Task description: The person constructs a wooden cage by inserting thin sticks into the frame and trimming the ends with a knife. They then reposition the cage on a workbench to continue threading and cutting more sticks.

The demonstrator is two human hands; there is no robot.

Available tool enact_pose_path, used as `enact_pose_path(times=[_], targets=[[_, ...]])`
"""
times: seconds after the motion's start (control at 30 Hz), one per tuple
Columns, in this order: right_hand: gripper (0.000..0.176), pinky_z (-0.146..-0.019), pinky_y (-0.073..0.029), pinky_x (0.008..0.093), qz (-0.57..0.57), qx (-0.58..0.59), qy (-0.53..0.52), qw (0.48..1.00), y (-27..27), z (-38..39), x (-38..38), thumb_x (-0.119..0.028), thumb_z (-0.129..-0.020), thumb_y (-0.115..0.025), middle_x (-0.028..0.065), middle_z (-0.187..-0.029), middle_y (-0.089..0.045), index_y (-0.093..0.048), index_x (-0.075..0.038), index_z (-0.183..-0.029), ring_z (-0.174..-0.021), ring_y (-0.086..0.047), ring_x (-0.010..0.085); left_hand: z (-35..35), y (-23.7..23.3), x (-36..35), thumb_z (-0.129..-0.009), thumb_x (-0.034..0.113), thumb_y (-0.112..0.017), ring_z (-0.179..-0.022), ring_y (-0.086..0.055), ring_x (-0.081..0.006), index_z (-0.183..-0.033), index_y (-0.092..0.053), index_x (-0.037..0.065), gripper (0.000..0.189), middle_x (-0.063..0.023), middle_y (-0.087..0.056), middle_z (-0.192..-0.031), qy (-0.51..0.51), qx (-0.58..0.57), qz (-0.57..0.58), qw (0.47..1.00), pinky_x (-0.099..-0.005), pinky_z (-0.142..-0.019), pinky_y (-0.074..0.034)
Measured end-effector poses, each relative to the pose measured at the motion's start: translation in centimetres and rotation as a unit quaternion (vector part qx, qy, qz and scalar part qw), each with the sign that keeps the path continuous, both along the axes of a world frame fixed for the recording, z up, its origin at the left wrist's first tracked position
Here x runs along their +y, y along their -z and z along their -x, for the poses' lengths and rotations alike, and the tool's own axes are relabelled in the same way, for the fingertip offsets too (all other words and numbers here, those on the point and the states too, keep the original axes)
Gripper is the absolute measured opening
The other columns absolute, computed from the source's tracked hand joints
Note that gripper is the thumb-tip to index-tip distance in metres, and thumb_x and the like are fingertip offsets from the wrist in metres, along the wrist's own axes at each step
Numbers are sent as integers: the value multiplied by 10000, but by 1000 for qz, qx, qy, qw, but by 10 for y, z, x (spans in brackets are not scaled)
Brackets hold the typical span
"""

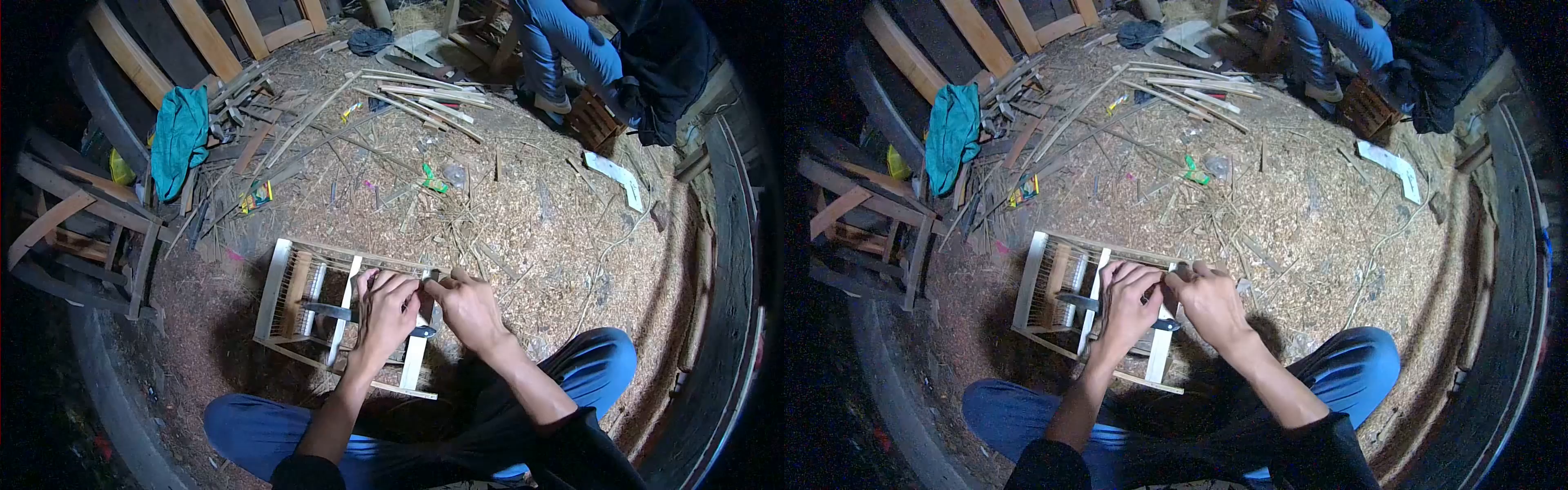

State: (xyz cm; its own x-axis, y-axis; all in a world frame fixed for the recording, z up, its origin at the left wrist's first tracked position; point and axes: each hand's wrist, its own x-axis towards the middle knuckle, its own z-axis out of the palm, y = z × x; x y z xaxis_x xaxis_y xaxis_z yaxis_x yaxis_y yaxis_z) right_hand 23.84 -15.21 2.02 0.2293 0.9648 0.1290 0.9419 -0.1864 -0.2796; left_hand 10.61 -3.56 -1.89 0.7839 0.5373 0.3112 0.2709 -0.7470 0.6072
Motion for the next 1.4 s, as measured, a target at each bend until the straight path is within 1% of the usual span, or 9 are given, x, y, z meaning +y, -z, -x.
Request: enact_pose_path(times=[0.17,0.27,0.73,0.93,1.0,1.03,1.13,1.27,1.4], targets=[[236,-666,-582,411,42,29,65,997,4,23,1,-90,-815,-659,160,-771,-718,-652,-46,-1046,-815,-730,298,0,3,-1,-785,50,-715,-1023,-647,-215,-989,-744,56,206,-43,-739,-1022,-2,1,-24,1000,-479,-1082,-332],[350,-590,-541,503,53,88,89,991,13,32,2,-29,-788,-671,251,-645,-642,-558,28,-1114,-614,-682,398,2,11,-1,-775,33,-710,-1028,-648,-219,-994,-747,59,224,-43,-740,-1019,1,0,-30,1000,-485,-1085,-334],[339,-703,-580,501,80,131,53,987,12,5,1,-6,-768,-704,241,-779,-694,-667,19,-1104,-754,-704,424,2,5,-1,-813,71,-735,-986,-651,-216,-943,-753,64,132,-33,-744,-972,7,-14,-48,999,-471,-1057,-356],[237,-631,-533,532,5,213,125,969,7,17,2,-46,-871,-675,250,-724,-660,-630,15,-1095,-687,-664,457,-3,1,-2,-859,98,-732,-984,-654,-227,-943,-750,68,91,-35,-739,-961,-17,-21,-35,999,-448,-1044,-362],[254,-803,-545,515,60,220,146,963,0,16,-1,-34,-855,-684,254,-983,-669,-603,9,-1093,-944,-676,432,-2,2,-1,-874,106,-728,-980,-653,-228,-949,-750,71,86,-32,-736,-962,-20,-19,-23,999,-445,-1043,-360],[254,-803,-545,515,60,220,146,963,-3,16,-3,-34,-855,-684,254,-983,-669,-603,9,-1093,-944,-676,432,-2,4,0,-882,112,-725,-976,-652,-229,-957,-750,75,87,-29,-733,-962,-14,-21,-19,1000,-443,-1044,-357],[273,-1028,-374,482,-9,63,74,995,1,24,-13,-227,-908,-713,185,-1227,-571,-621,-38,-1083,-1230,-492,352,-2,6,2,-889,119,-724,-971,-651,-230,-966,-750,82,89,-25,-729,-962,-3,-19,-10,1000,-439,-1048,-349],[367,-1056,-357,546,-18,30,24,999,-12,44,-24,-382,-920,-694,197,-1257,-565,-654,-42,-1052,-1240,-498,354,-1,3,4,-887,131,-732,-980,-649,-224,-969,-753,96,92,-17,-728,-958,3,-11,8,1000,-438,-1052,-344],[370,-1062,-331,548,-14,0,8,1000,-3,51,-29,-331,-879,-747,194,-1310,-546,-675,-67,-1128,-1290,-468,383,0,4,5,-888,148,-738,-996,-641,-221,-958,-757,100,87,-17,-725,-949,8,-14,10,1000,-436,-1046,-349]])
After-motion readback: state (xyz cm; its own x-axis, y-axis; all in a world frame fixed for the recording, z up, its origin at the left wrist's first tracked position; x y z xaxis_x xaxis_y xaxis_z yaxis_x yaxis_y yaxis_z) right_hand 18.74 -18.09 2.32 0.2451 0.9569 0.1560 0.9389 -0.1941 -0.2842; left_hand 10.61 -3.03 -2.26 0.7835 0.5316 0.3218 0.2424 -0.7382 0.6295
